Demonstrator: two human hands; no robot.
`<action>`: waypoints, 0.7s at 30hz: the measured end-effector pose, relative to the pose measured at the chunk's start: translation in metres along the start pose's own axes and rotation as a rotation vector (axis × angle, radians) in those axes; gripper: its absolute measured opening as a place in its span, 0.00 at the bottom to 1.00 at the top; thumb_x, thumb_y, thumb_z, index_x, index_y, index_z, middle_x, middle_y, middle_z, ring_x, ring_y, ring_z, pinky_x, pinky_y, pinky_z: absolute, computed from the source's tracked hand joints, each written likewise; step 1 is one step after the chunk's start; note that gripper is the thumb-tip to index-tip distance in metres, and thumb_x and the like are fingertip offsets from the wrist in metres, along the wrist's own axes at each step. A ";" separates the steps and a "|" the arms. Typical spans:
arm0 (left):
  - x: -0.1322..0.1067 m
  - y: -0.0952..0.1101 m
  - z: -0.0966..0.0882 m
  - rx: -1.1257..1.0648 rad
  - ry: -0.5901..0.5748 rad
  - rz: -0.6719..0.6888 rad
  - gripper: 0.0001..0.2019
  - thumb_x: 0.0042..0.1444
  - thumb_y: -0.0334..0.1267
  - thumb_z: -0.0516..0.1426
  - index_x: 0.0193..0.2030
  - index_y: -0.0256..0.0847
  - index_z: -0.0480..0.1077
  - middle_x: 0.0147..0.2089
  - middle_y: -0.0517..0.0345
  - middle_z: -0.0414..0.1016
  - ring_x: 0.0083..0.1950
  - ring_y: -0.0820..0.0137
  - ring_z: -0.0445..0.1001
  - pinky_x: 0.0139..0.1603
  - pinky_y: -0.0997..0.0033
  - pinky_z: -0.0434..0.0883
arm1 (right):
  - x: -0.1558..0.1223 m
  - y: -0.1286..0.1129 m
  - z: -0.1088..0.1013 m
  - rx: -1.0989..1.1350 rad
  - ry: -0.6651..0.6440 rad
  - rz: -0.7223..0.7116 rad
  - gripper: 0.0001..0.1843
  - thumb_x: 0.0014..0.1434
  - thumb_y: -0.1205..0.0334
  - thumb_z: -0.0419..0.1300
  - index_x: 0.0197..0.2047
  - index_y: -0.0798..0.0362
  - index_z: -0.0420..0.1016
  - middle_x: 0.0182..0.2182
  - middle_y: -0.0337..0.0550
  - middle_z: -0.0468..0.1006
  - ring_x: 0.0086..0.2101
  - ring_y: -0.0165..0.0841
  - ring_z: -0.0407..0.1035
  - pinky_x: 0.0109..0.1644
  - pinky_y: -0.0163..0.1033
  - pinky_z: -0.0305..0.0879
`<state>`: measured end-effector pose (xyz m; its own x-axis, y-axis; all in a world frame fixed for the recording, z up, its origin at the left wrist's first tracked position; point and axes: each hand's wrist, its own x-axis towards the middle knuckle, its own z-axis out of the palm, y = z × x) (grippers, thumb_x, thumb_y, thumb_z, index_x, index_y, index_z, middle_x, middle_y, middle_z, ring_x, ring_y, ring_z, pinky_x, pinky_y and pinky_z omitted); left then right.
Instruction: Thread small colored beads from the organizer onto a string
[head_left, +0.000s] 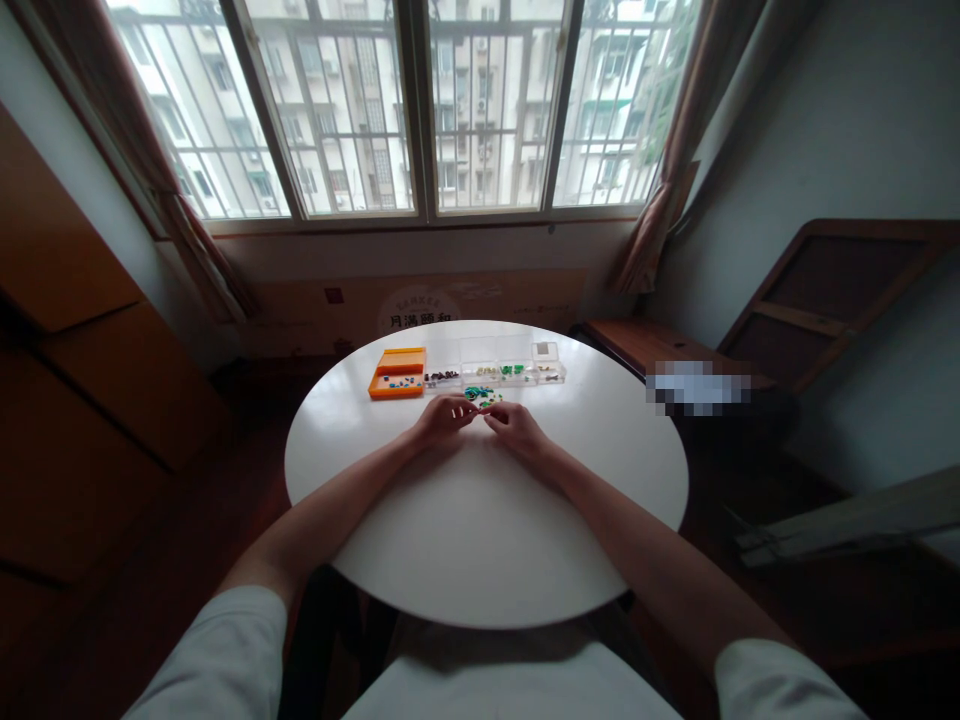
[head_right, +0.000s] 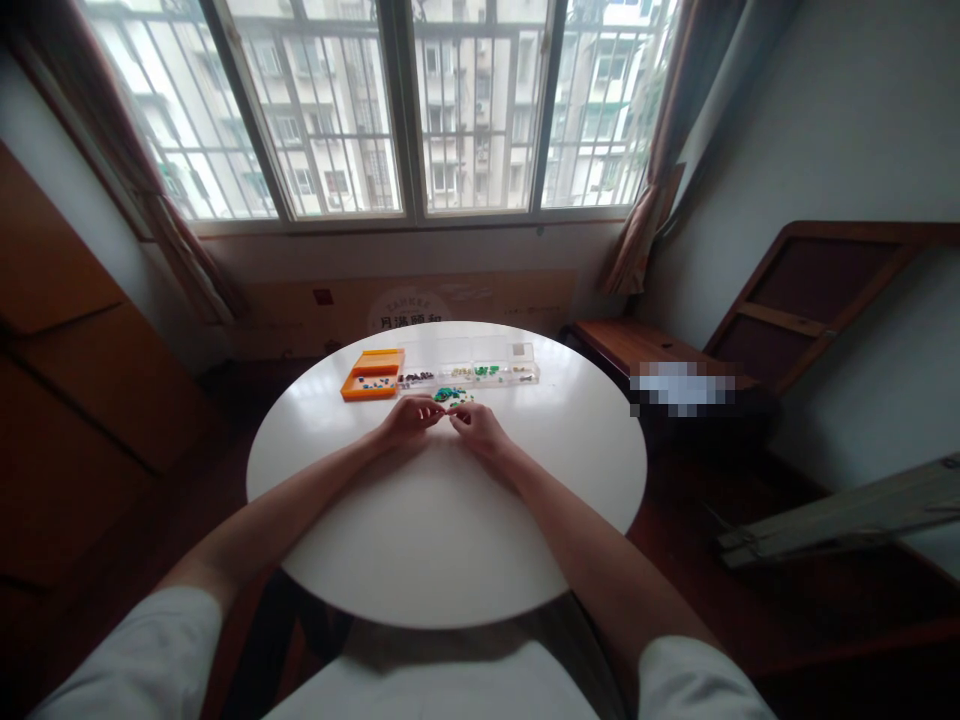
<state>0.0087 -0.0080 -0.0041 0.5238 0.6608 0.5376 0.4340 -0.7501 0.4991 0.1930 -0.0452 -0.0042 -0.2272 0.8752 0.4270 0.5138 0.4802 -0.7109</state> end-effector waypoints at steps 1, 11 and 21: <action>0.000 0.000 0.000 -0.024 0.005 -0.003 0.09 0.54 0.38 0.56 0.34 0.37 0.76 0.29 0.57 0.73 0.25 0.79 0.67 0.27 0.81 0.65 | 0.000 0.000 0.000 -0.002 0.011 0.006 0.14 0.52 0.63 0.54 0.38 0.59 0.78 0.23 0.41 0.73 0.23 0.28 0.63 0.29 0.33 0.59; 0.000 -0.002 0.000 -0.151 -0.044 -0.016 0.13 0.54 0.43 0.56 0.36 0.35 0.76 0.27 0.56 0.72 0.23 0.80 0.67 0.23 0.82 0.64 | 0.004 0.004 0.002 0.025 0.039 0.012 0.10 0.52 0.61 0.57 0.32 0.57 0.77 0.26 0.44 0.77 0.25 0.29 0.67 0.30 0.34 0.62; 0.000 -0.005 0.002 -0.141 -0.041 -0.044 0.10 0.52 0.39 0.57 0.32 0.34 0.76 0.23 0.58 0.71 0.21 0.81 0.64 0.21 0.83 0.62 | 0.005 0.004 0.001 0.014 0.028 0.002 0.09 0.52 0.62 0.58 0.31 0.56 0.78 0.27 0.44 0.78 0.25 0.30 0.67 0.31 0.34 0.63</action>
<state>0.0076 -0.0043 -0.0082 0.5373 0.6888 0.4867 0.3516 -0.7074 0.6132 0.1929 -0.0389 -0.0057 -0.2030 0.8745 0.4405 0.5028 0.4791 -0.7195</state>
